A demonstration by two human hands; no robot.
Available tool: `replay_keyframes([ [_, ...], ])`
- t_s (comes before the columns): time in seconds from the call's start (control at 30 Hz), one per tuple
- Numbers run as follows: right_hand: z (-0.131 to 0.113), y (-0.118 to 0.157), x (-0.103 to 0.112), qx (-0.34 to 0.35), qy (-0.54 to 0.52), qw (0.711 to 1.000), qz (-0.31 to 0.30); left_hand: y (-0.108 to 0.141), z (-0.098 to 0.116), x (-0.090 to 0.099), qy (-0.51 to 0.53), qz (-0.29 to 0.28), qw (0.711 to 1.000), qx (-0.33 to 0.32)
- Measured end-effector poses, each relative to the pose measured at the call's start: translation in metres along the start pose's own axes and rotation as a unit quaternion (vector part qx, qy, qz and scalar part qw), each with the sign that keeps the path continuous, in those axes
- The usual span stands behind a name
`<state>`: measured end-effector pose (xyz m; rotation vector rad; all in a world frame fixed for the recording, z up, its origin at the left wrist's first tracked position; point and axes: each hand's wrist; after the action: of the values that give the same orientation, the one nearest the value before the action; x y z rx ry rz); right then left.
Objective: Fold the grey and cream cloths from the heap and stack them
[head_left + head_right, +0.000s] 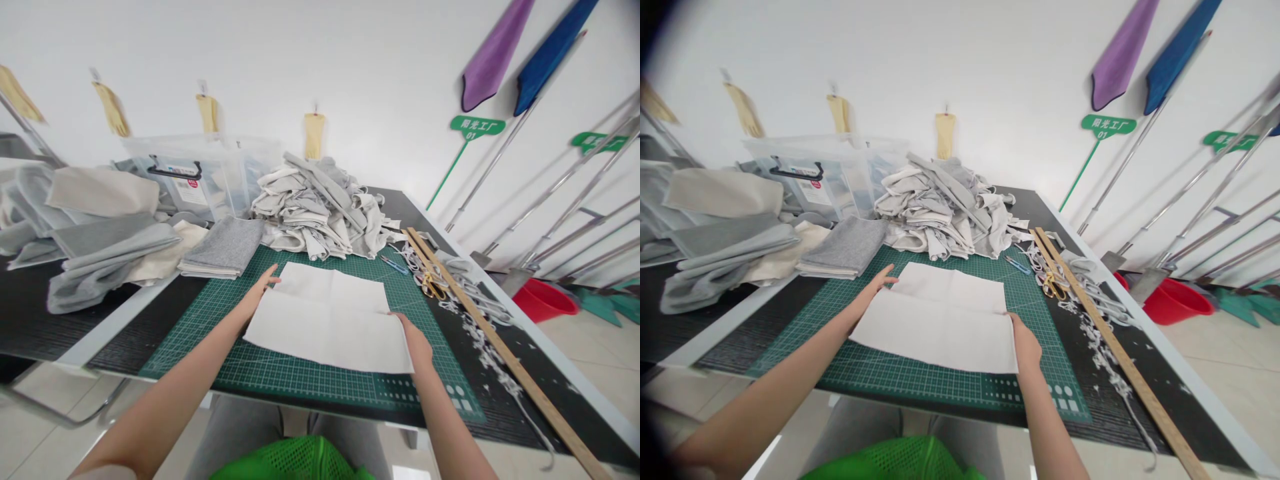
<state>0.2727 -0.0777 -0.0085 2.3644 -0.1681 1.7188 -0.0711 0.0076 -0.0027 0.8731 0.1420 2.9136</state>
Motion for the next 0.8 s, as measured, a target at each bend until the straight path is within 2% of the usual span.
replay_keyframes([
  [0.1, 0.002, -0.001, 0.004, 0.093, -0.061, 0.993, 0.029, 0.002, 0.002, 0.005, 0.064, -0.089, 0.986, -0.128],
  [0.17, 0.003, 0.003, 0.008, 0.186, -0.104, 0.975, 0.059, 0.006, 0.003, 0.012, 0.037, -0.162, 0.966, -0.198],
  [0.23, 0.004, 0.012, 0.014, 0.269, -0.137, 0.953, 0.027, 0.012, 0.004, 0.021, 0.002, -0.252, 0.934, -0.252],
  [0.3, 0.004, 0.025, 0.024, 0.331, -0.173, 0.926, -0.058, 0.02, 0.008, 0.031, -0.014, -0.337, 0.9, -0.275],
  [0.37, 0.004, 0.039, 0.036, 0.362, -0.206, 0.901, -0.123, 0.03, 0.016, 0.041, -0.016, -0.403, 0.871, -0.28],
  [0.43, 0.004, 0.051, 0.047, 0.367, -0.233, 0.888, -0.149, 0.042, 0.026, 0.049, -0.007, -0.44, 0.855, -0.276],
  [0.5, 0.005, 0.059, 0.056, 0.368, -0.263, 0.877, -0.159, 0.053, 0.033, 0.055, 0.011, -0.454, 0.853, -0.257],
  [0.53, 0.005, 0.061, 0.059, 0.365, -0.279, 0.874, -0.156, 0.056, 0.035, 0.057, 0.024, -0.448, 0.859, -0.245],
  [0.6, 0.006, 0.06, 0.063, 0.334, -0.311, 0.88, -0.131, 0.058, 0.034, 0.057, 0.063, -0.388, 0.895, -0.21],
  [0.7, 0.005, 0.044, 0.056, 0.233, -0.371, 0.896, -0.076, 0.045, 0.024, 0.046, 0.15, -0.212, 0.957, -0.131],
  [0.73, 0.003, 0.035, 0.05, 0.193, -0.39, 0.899, -0.05, 0.038, 0.019, 0.039, 0.175, -0.154, 0.968, -0.098],
  [0.8, -0.001, 0.016, 0.036, 0.114, -0.403, 0.908, 0.004, 0.02, 0.009, 0.024, 0.181, -0.078, 0.98, -0.034],
])
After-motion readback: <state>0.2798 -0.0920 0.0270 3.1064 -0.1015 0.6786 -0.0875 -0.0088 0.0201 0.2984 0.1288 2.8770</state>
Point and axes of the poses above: each hand's wrist, its own y-axis away from the middle knuckle, its own x-axis out of the back of the hand, z = x × y, and after that the axes turned 3 degrees about x, right-handed
